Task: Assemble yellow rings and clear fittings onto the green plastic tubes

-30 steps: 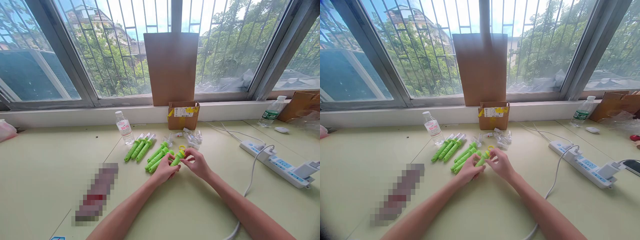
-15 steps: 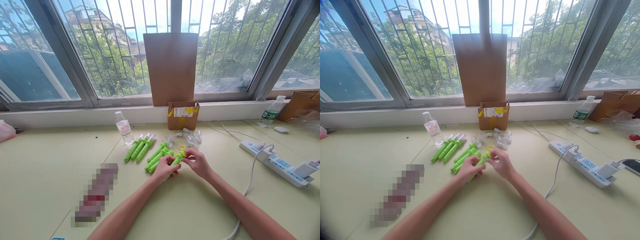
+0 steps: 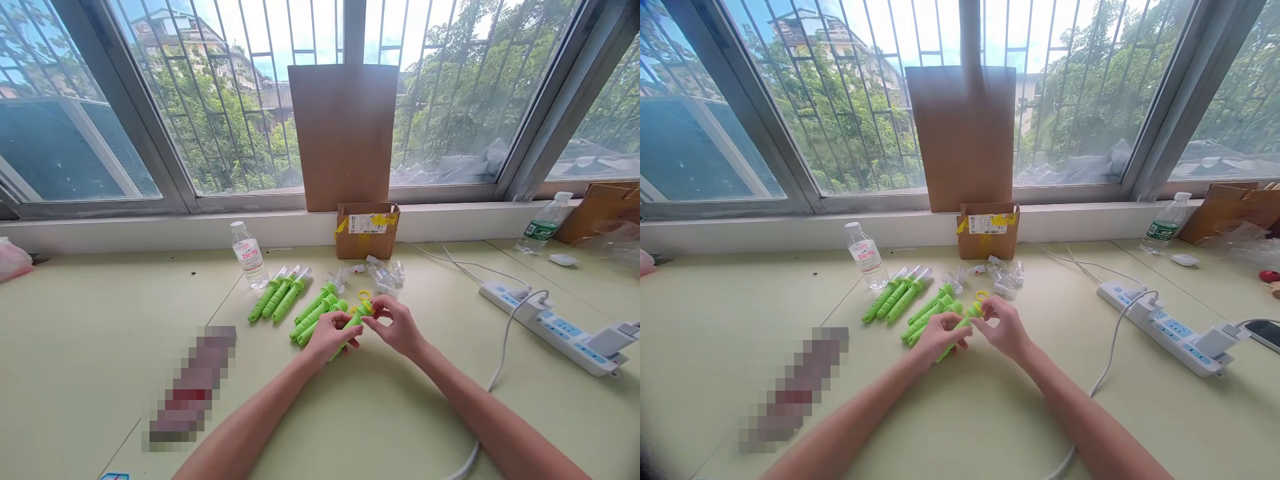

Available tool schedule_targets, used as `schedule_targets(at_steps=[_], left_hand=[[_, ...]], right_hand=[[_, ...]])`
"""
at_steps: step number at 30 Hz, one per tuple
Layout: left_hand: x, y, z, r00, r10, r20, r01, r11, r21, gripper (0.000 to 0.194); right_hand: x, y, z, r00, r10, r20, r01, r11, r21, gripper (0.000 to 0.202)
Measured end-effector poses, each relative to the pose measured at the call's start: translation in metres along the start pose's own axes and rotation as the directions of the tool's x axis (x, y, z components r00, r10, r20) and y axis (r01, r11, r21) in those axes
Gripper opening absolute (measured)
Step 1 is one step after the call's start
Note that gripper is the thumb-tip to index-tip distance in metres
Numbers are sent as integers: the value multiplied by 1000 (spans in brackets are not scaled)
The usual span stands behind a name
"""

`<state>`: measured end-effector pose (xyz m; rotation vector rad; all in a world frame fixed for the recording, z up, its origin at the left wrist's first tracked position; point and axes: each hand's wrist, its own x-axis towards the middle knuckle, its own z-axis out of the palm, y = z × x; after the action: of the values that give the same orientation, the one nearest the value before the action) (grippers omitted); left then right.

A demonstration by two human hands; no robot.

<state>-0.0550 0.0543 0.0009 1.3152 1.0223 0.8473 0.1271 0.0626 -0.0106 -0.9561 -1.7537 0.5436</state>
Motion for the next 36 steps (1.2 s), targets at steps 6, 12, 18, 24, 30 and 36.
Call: schedule_targets(at_steps=[6,12,18,24,30,36], left_hand=[[0,0,0,1000,9,11,-9,1000,8,44],[-1,1,-1,1000,-14,19,13,1000,4,41],[-2,4,-2,999,-40,27,40,999,16,40],[1,0,-5,999,-21,50,23,999,-26,41],[2,-1,-5,999,-9,47,10,1000,-14,40],[-1,0,2,997,71,-16,-68,986,155,34]], right_hand=[[0,-1,-1,999,27,45,-24,998,-60,26],[1,-2,-5,992,27,121,-23,999,-30,21],[2,1,-3,993,45,106,-47,999,14,17],[1,1,1,996,71,53,-73,997,25,18],[-2,3,5,997,74,5,-74,996,43,18],[-3,10,5,998,68,-13,-67,998,19,20]])
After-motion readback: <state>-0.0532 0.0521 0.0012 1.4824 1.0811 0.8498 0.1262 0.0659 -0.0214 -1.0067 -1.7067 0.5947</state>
